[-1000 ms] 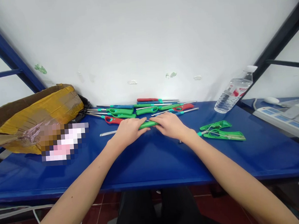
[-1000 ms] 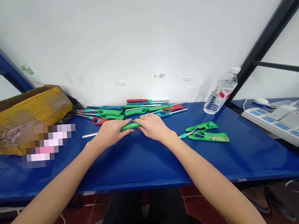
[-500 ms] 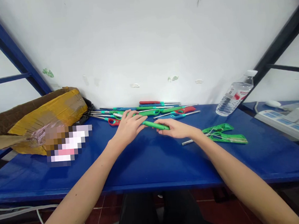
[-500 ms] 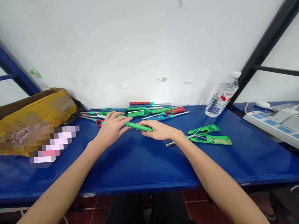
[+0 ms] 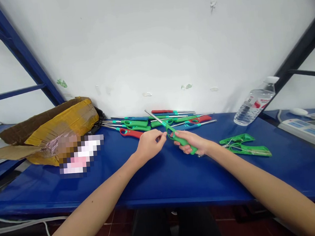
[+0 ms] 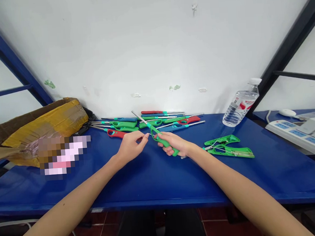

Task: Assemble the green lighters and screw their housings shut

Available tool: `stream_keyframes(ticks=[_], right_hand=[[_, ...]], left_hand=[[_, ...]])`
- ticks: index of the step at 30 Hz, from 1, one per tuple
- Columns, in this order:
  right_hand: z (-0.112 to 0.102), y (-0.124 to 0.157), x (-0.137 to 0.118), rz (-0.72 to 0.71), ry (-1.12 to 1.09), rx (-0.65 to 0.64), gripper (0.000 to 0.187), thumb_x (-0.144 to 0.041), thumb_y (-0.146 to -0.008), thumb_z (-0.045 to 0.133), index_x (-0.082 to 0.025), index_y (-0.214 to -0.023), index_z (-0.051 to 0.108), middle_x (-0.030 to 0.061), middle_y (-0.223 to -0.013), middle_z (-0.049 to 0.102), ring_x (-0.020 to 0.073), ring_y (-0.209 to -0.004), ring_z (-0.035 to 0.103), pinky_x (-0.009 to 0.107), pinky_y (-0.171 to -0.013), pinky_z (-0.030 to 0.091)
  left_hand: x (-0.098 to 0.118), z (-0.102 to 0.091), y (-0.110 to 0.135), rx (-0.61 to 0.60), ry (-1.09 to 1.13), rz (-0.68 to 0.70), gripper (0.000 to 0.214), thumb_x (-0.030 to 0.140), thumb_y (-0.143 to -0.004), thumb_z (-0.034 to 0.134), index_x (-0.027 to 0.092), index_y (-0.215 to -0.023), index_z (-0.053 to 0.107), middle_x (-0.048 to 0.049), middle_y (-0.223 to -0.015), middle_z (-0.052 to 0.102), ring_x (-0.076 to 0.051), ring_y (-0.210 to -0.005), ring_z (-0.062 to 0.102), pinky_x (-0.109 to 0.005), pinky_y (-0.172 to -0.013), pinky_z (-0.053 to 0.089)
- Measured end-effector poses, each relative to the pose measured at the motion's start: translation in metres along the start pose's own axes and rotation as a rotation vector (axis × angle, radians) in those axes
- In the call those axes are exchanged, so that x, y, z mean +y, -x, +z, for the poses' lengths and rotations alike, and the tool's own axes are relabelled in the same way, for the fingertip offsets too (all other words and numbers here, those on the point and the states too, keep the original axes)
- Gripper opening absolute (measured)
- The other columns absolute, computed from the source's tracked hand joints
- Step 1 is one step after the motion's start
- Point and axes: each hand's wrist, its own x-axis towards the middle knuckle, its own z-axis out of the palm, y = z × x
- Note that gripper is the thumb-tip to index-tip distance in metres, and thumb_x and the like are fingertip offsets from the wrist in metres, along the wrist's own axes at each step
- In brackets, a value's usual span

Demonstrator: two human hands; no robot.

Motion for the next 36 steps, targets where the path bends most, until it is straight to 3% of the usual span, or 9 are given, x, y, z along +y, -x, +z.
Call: stream_keyframes(ticks=[6, 8, 13, 20, 24, 30, 36], right_hand=[[0.006, -0.005, 0.010, -0.017, 0.121, -0.017, 0.041, -0.058, -0.083, 0.066, -0.022, -0.083, 0.045, -0.0089, -0.062, 0.044, 0.0008, -0.037, 0.026, 0.012, -0.033, 0.023], [0.008, -0.005, 0.012, -0.025, 0.128, 0.002, 0.043, -0.059, -0.082, 0.066, -0.022, -0.083, 0.046, -0.0097, -0.058, 0.042, 0.0013, -0.037, 0.027, 0.013, -0.033, 0.025], [0.013, -0.001, 0.011, 0.001, 0.076, -0.024, 0.041, -0.056, -0.080, 0.069, -0.022, -0.084, 0.045, -0.0092, -0.062, 0.046, 0.0006, -0.037, 0.027, 0.012, -0.032, 0.023], [0.022, 0.003, 0.010, 0.014, 0.090, -0.006, 0.044, -0.059, -0.081, 0.068, -0.024, -0.083, 0.042, -0.0115, -0.054, 0.039, 0.0024, -0.037, 0.027, 0.012, -0.032, 0.023], [0.020, 0.000, 0.013, -0.021, 0.148, 0.013, 0.043, -0.061, -0.083, 0.064, -0.023, -0.082, 0.042, -0.0111, -0.053, 0.039, 0.0033, -0.037, 0.029, 0.013, -0.033, 0.024], [0.019, -0.002, 0.014, -0.006, 0.192, 0.013, 0.042, -0.059, -0.084, 0.063, -0.023, -0.079, 0.041, -0.0110, -0.054, 0.037, 0.0031, -0.038, 0.029, 0.014, -0.033, 0.025], [0.021, -0.001, 0.014, -0.015, 0.244, 0.023, 0.043, -0.062, -0.086, 0.058, -0.023, -0.079, 0.041, -0.0108, -0.049, 0.040, 0.0043, -0.036, 0.032, 0.014, -0.033, 0.027]], left_hand=[[0.010, 0.006, 0.009, -0.177, 0.066, 0.250, 0.040, 0.032, -0.098, 0.043, 0.018, -0.066, 0.062, -0.0023, -0.064, 0.063, -0.012, -0.059, 0.054, -0.024, -0.057, 0.038], [0.012, 0.011, 0.012, -0.184, 0.069, 0.267, 0.040, 0.031, -0.098, 0.044, 0.018, -0.065, 0.062, -0.0018, -0.062, 0.063, -0.012, -0.057, 0.053, -0.025, -0.056, 0.037], [0.008, 0.020, 0.015, -0.095, -0.020, 0.114, 0.048, 0.034, -0.098, 0.045, 0.017, -0.054, 0.056, 0.0003, -0.051, 0.056, -0.010, -0.046, 0.045, -0.027, -0.049, 0.029], [0.014, 0.012, 0.016, -0.091, -0.068, 0.365, 0.050, 0.033, -0.100, 0.040, 0.019, -0.054, 0.055, -0.0014, -0.051, 0.057, -0.011, -0.046, 0.050, -0.027, -0.047, 0.033], [0.017, 0.013, 0.016, -0.070, -0.095, 0.402, 0.050, 0.032, -0.100, 0.041, 0.019, -0.053, 0.055, -0.0010, -0.050, 0.058, -0.011, -0.045, 0.051, -0.028, -0.047, 0.033], [0.011, 0.016, 0.016, 0.006, -0.129, 0.344, 0.049, 0.029, -0.100, 0.041, 0.018, -0.056, 0.059, -0.0003, -0.050, 0.059, -0.010, -0.043, 0.050, -0.029, -0.046, 0.029], [0.019, 0.014, 0.018, -0.082, -0.091, 0.457, 0.051, 0.031, -0.101, 0.040, 0.019, -0.054, 0.058, -0.0013, -0.052, 0.061, -0.011, -0.046, 0.054, -0.029, -0.048, 0.033]])
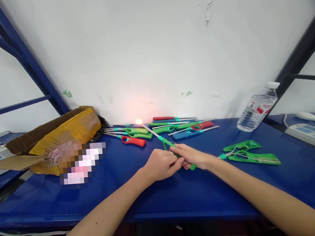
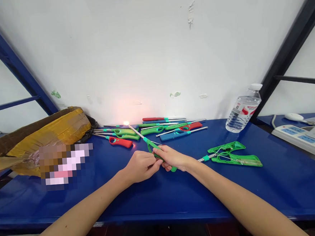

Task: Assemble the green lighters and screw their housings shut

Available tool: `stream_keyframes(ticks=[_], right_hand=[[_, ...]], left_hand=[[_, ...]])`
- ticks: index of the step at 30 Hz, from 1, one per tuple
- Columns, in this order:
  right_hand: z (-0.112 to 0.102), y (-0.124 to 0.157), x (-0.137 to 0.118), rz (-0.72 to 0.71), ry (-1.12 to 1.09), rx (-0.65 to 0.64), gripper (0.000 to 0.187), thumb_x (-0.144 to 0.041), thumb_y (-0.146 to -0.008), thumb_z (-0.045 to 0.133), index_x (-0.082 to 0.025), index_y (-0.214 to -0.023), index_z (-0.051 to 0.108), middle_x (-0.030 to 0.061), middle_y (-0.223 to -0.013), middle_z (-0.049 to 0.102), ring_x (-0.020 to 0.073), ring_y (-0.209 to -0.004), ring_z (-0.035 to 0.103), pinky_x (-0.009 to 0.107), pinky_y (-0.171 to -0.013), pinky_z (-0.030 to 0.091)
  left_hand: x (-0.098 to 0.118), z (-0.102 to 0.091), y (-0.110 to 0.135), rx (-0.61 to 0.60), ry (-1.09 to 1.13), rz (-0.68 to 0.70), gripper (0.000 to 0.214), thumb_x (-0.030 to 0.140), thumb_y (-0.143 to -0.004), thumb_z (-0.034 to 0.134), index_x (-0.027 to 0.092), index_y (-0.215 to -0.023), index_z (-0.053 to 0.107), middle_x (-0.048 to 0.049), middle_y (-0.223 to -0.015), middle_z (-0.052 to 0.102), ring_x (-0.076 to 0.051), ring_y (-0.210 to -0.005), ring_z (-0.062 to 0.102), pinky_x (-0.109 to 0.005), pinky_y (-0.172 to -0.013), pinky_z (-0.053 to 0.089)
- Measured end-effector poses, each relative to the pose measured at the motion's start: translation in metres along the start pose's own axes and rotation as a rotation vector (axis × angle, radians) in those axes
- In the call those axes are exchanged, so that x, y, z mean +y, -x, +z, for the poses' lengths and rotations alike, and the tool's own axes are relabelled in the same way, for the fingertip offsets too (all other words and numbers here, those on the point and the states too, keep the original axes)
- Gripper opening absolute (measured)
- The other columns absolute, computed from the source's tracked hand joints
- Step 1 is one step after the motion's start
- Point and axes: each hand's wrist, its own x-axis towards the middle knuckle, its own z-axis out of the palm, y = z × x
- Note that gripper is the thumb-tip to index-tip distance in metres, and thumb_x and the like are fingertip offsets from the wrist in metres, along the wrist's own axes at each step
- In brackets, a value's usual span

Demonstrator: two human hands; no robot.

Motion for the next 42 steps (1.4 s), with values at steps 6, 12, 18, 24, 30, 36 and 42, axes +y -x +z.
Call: stream_keyframes(ticks=[6, 12, 18, 24, 30, 36, 42], right_hand=[[0.001, 0.001, -0.006, 0.058, 0.039, 0.018, 0.039, -0.060, -0.089, 0.055, -0.022, -0.085, 0.047, -0.0106, -0.048, 0.043, 0.0044, -0.034, 0.033, 0.015, -0.033, 0.029], [0.004, 0.004, -0.008, 0.039, 0.015, 0.009, 0.040, -0.061, -0.087, 0.057, -0.023, -0.088, 0.047, -0.0113, -0.053, 0.043, 0.0038, -0.035, 0.036, 0.014, -0.031, 0.027], [0.005, 0.005, -0.009, 0.003, 0.021, -0.035, 0.042, -0.063, -0.086, 0.058, -0.023, -0.090, 0.045, -0.0124, -0.053, 0.039, 0.0032, -0.035, 0.034, 0.014, -0.031, 0.026], [0.003, 0.002, -0.003, -0.037, 0.000, -0.039, 0.040, -0.060, -0.086, 0.060, -0.024, -0.100, 0.052, -0.0101, -0.059, 0.043, 0.0039, -0.037, 0.035, 0.016, -0.032, 0.026], [-0.005, -0.001, 0.002, -0.104, -0.098, -0.100, 0.038, -0.043, -0.084, 0.068, -0.025, -0.117, 0.060, -0.0030, -0.071, 0.057, 0.0079, -0.047, 0.045, 0.019, -0.038, 0.034], [-0.005, 0.000, 0.000, -0.131, -0.167, -0.075, 0.045, -0.052, -0.084, 0.067, -0.025, -0.120, 0.062, -0.0030, -0.073, 0.054, 0.0055, -0.046, 0.038, 0.017, -0.035, 0.026], [-0.002, -0.002, 0.002, -0.100, -0.133, -0.014, 0.048, -0.067, -0.084, 0.059, -0.022, -0.101, 0.059, -0.0073, -0.064, 0.042, 0.0036, -0.042, 0.026, 0.017, -0.034, 0.018]], left_hand=[[0.005, 0.002, 0.000, 0.001, 0.033, 0.060, 0.050, 0.031, -0.101, 0.041, 0.018, -0.059, 0.064, -0.0014, -0.052, 0.062, -0.012, -0.049, 0.057, -0.028, -0.049, 0.036], [0.005, 0.003, 0.000, 0.036, 0.024, 0.090, 0.052, 0.031, -0.102, 0.040, 0.017, -0.057, 0.061, -0.0002, -0.049, 0.059, -0.012, -0.047, 0.054, -0.027, -0.048, 0.034], [0.010, 0.000, -0.003, 0.081, 0.015, 0.121, 0.054, 0.032, -0.102, 0.041, 0.017, -0.053, 0.056, 0.0007, -0.047, 0.056, -0.011, -0.044, 0.050, -0.028, -0.047, 0.031], [0.010, -0.001, -0.002, 0.054, 0.002, 0.124, 0.052, 0.031, -0.101, 0.042, 0.017, -0.052, 0.055, 0.0000, -0.046, 0.055, -0.011, -0.045, 0.051, -0.027, -0.048, 0.032], [0.008, -0.001, -0.002, 0.032, 0.043, 0.105, 0.047, 0.029, -0.099, 0.046, 0.017, -0.054, 0.057, 0.0002, -0.050, 0.058, -0.011, -0.048, 0.054, -0.026, -0.050, 0.036], [0.012, -0.005, -0.004, 0.073, 0.052, 0.121, 0.047, 0.028, -0.099, 0.045, 0.017, -0.055, 0.056, 0.0000, -0.051, 0.058, -0.010, -0.048, 0.055, -0.025, -0.049, 0.034], [0.018, -0.006, -0.006, 0.121, 0.061, 0.174, 0.045, 0.027, -0.099, 0.046, 0.017, -0.056, 0.056, 0.0017, -0.048, 0.055, -0.010, -0.046, 0.053, -0.027, -0.049, 0.035]])
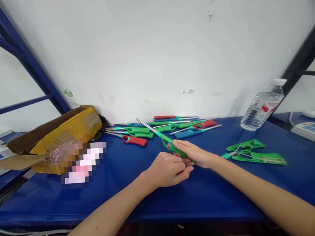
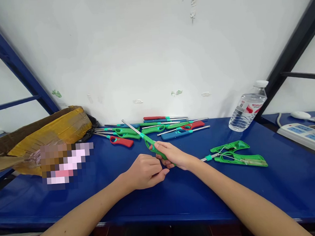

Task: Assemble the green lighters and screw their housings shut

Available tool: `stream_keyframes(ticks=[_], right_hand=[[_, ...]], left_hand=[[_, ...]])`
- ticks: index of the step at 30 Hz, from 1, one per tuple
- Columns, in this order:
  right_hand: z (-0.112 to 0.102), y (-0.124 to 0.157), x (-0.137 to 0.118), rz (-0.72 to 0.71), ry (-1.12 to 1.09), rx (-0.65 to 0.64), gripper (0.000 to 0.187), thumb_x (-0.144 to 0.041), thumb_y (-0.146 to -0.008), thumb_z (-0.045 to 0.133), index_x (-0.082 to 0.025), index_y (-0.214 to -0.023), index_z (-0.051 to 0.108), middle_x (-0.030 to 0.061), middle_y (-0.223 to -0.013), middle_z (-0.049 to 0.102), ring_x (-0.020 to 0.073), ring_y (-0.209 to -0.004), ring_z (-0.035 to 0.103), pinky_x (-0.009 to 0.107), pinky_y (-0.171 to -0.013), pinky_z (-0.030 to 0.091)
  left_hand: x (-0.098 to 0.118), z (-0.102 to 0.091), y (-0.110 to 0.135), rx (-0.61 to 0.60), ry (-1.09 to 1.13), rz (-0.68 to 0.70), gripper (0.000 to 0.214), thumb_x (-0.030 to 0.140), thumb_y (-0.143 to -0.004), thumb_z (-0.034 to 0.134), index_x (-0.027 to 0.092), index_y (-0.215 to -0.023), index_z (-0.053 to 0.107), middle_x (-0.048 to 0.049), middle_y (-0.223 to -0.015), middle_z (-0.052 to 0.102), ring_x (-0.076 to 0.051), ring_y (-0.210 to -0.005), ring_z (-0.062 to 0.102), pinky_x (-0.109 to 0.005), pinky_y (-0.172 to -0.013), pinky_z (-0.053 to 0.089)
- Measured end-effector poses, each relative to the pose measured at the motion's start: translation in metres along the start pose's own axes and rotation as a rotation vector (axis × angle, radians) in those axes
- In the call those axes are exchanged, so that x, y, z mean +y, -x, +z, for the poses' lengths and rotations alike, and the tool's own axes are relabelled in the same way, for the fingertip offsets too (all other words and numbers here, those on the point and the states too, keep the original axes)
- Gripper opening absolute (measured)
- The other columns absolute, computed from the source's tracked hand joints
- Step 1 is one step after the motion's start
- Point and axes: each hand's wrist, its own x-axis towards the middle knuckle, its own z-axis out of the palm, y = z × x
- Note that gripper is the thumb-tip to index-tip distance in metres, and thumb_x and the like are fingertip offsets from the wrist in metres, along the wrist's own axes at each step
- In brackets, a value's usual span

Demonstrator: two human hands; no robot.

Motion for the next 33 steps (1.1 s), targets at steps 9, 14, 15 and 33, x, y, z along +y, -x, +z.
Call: stream_keyframes(ticks=[9, 14, 15, 33], right_hand=[[0.007, -0.001, 0.006, -0.075, 0.220, 0.073, 0.052, -0.072, -0.081, 0.058, -0.021, -0.090, 0.061, -0.0028, -0.064, 0.050, 0.0110, -0.054, 0.043, 0.022, -0.043, 0.033], [0.007, -0.001, 0.006, -0.060, 0.223, 0.087, 0.053, -0.073, -0.081, 0.056, -0.022, -0.092, 0.060, -0.0025, -0.065, 0.051, 0.0119, -0.054, 0.044, 0.023, -0.044, 0.035], [0.006, 0.000, 0.005, -0.065, 0.233, 0.073, 0.052, -0.073, -0.081, 0.056, -0.022, -0.090, 0.060, -0.0022, -0.064, 0.050, 0.0122, -0.054, 0.044, 0.023, -0.044, 0.035], [0.000, 0.010, -0.008, -0.054, 0.334, -0.069, 0.046, -0.068, -0.084, 0.057, -0.023, -0.094, 0.058, -0.0039, -0.063, 0.046, 0.0112, -0.051, 0.041, 0.023, -0.042, 0.034]], left_hand=[[0.000, -0.003, -0.002, 0.080, -0.073, 0.037, 0.044, 0.024, -0.097, 0.047, 0.017, -0.053, 0.053, 0.0024, -0.047, 0.054, -0.009, -0.044, 0.048, -0.028, -0.047, 0.034], [0.002, -0.005, -0.003, 0.119, -0.093, 0.034, 0.043, 0.022, -0.095, 0.048, 0.017, -0.052, 0.052, 0.0023, -0.046, 0.051, -0.010, -0.044, 0.046, -0.027, -0.046, 0.034], [0.002, -0.005, -0.003, 0.115, -0.091, 0.038, 0.043, 0.022, -0.094, 0.049, 0.017, -0.052, 0.053, 0.0021, -0.046, 0.052, -0.010, -0.044, 0.046, -0.027, -0.046, 0.034], [0.004, -0.001, -0.003, 0.053, -0.064, 0.044, 0.043, 0.023, -0.096, 0.047, 0.017, -0.054, 0.055, 0.0015, -0.048, 0.054, -0.009, -0.045, 0.048, -0.026, -0.047, 0.033]])
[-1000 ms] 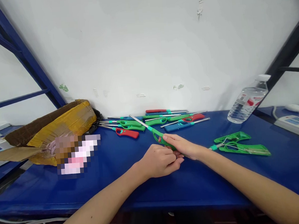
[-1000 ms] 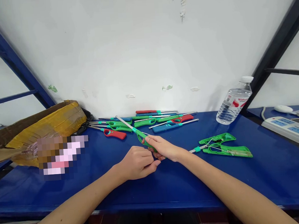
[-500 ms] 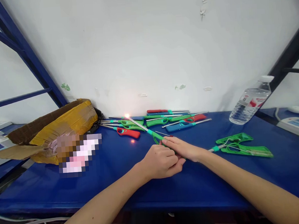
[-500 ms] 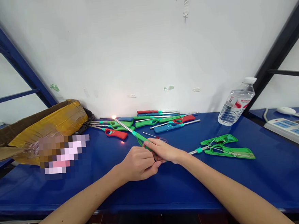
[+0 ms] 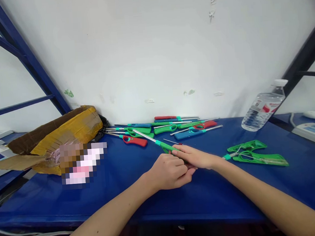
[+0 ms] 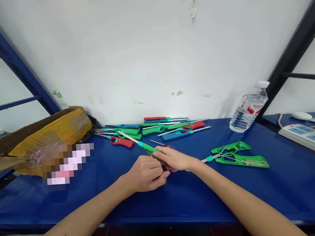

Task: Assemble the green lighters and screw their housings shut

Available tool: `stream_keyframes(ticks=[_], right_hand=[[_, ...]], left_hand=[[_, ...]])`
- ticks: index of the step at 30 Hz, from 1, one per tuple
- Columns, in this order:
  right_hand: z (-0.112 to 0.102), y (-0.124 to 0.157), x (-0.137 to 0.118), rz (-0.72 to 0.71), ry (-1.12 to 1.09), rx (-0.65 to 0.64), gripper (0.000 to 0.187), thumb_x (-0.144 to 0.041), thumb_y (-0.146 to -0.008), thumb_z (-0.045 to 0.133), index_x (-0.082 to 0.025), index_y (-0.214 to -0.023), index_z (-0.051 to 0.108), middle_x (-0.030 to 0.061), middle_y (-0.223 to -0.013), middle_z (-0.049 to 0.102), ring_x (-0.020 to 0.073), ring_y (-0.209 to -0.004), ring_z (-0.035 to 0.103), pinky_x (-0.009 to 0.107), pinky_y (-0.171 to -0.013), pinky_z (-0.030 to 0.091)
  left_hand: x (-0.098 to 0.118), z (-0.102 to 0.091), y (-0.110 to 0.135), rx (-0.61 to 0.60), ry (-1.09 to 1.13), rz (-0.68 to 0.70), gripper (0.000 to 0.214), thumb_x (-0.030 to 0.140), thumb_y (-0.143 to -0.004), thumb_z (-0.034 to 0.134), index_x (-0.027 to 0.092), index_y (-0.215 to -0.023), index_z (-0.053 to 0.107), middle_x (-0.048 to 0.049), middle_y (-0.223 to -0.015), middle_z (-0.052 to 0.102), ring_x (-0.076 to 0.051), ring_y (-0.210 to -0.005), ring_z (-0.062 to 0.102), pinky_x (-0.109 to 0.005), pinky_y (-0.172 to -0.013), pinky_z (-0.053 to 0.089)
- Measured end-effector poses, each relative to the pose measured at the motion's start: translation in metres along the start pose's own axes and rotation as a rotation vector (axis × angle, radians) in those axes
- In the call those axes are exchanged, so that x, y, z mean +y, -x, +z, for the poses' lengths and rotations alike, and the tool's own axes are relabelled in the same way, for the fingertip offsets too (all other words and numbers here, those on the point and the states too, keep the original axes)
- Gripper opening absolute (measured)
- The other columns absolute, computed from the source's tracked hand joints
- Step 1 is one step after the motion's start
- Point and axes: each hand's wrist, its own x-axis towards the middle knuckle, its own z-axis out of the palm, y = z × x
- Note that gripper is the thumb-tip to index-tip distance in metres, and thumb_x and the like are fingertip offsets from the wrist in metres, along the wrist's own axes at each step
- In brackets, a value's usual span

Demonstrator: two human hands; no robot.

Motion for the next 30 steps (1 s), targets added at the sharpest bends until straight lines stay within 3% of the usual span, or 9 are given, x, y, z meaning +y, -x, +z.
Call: stream_keyframes(ticks=[4, 9, 13, 15, 18, 23, 26, 30], right_hand=[[-0.006, 0.000, -0.001, 0.006, -0.066, -0.028, 0.049, -0.069, -0.087, 0.052, -0.022, -0.103, 0.052, -0.0088, -0.061, 0.038, 0.0053, -0.043, 0.028, 0.018, -0.036, 0.024], [-0.007, -0.004, 0.001, -0.035, -0.116, 0.127, 0.048, -0.066, -0.088, 0.052, -0.022, -0.108, 0.052, -0.0066, -0.067, 0.046, 0.0057, -0.044, 0.038, 0.018, -0.037, 0.030], [-0.010, -0.007, -0.001, -0.056, -0.308, 0.270, 0.039, -0.060, -0.088, 0.056, -0.024, -0.103, 0.049, -0.0040, -0.071, 0.056, 0.0072, -0.043, 0.042, 0.018, -0.036, 0.032], [-0.014, -0.008, -0.004, -0.055, -0.417, 0.348, 0.035, -0.057, -0.090, 0.054, -0.023, -0.095, 0.048, -0.0029, -0.071, 0.059, 0.0076, -0.041, 0.043, 0.020, -0.035, 0.032], [-0.019, -0.009, -0.007, -0.054, -0.501, 0.378, 0.030, -0.052, -0.092, 0.050, -0.022, -0.093, 0.050, -0.0017, -0.067, 0.061, 0.0095, -0.041, 0.046, 0.022, -0.037, 0.038], [-0.007, -0.016, 0.000, -0.126, -0.498, 0.505, 0.029, -0.049, -0.090, 0.054, -0.021, -0.098, 0.055, 0.0037, -0.079, 0.070, 0.0161, -0.066, 0.064, 0.026, -0.055, 0.051], [0.007, -0.021, 0.007, -0.225, -0.490, 0.590, 0.038, -0.054, -0.086, 0.058, -0.024, -0.109, 0.052, 0.0042, -0.094, 0.073, 0.0213, -0.093, 0.069, 0.032, -0.078, 0.056], [0.015, -0.023, 0.012, -0.332, -0.383, 0.527, 0.044, -0.060, -0.087, 0.056, -0.026, -0.116, 0.051, 0.0063, -0.115, 0.071, 0.0223, -0.110, 0.065, 0.038, -0.095, 0.052]], left_hand=[[-0.004, 0.001, 0.003, -0.047, -0.021, -0.021, 0.045, 0.025, -0.097, 0.047, 0.018, -0.053, 0.053, 0.0019, -0.047, 0.052, -0.010, -0.045, 0.050, -0.027, -0.048, 0.033], [-0.017, 0.005, 0.010, -0.011, -0.143, -0.210, 0.042, 0.024, -0.094, 0.050, 0.017, -0.052, 0.054, 0.0012, -0.048, 0.053, -0.009, -0.044, 0.047, -0.026, -0.051, 0.032], [-0.029, 0.007, 0.014, -0.051, -0.196, -0.401, 0.041, 0.027, -0.094, 0.051, 0.017, -0.054, 0.055, 0.0003, -0.052, 0.054, -0.011, -0.047, 0.046, -0.026, -0.050, 0.030], [-0.034, 0.007, 0.015, -0.051, -0.201, -0.451, 0.039, 0.027, -0.095, 0.051, 0.017, -0.057, 0.056, -0.0001, -0.055, 0.055, -0.012, -0.051, 0.049, -0.025, -0.052, 0.034], [-0.038, 0.006, 0.015, -0.012, -0.162, -0.485, 0.025, 0.024, -0.094, 0.051, 0.017, -0.074, 0.063, -0.0038, -0.073, 0.065, -0.016, -0.072, 0.059, -0.027, -0.068, 0.047], [-0.037, 0.006, 0.014, -0.106, 0.062, -0.594, 0.022, 0.029, -0.093, 0.055, 0.015, -0.107, 0.065, -0.0105, -0.102, 0.070, -0.023, -0.097, 0.064, -0.038, -0.088, 0.052], [-0.033, 0.009, 0.011, -0.168, 0.354, -0.675, 0.028, 0.033, -0.094, 0.056, 0.015, -0.115, 0.062, -0.0099, -0.105, 0.072, -0.021, -0.093, 0.068, -0.034, -0.083, 0.054], [-0.028, 0.015, 0.008, -0.128, 0.740, -0.837, 0.036, 0.037, -0.092, 0.060, 0.013, -0.117, 0.058, -0.0070, -0.093, 0.072, -0.016, -0.076, 0.069, -0.027, -0.069, 0.055]])
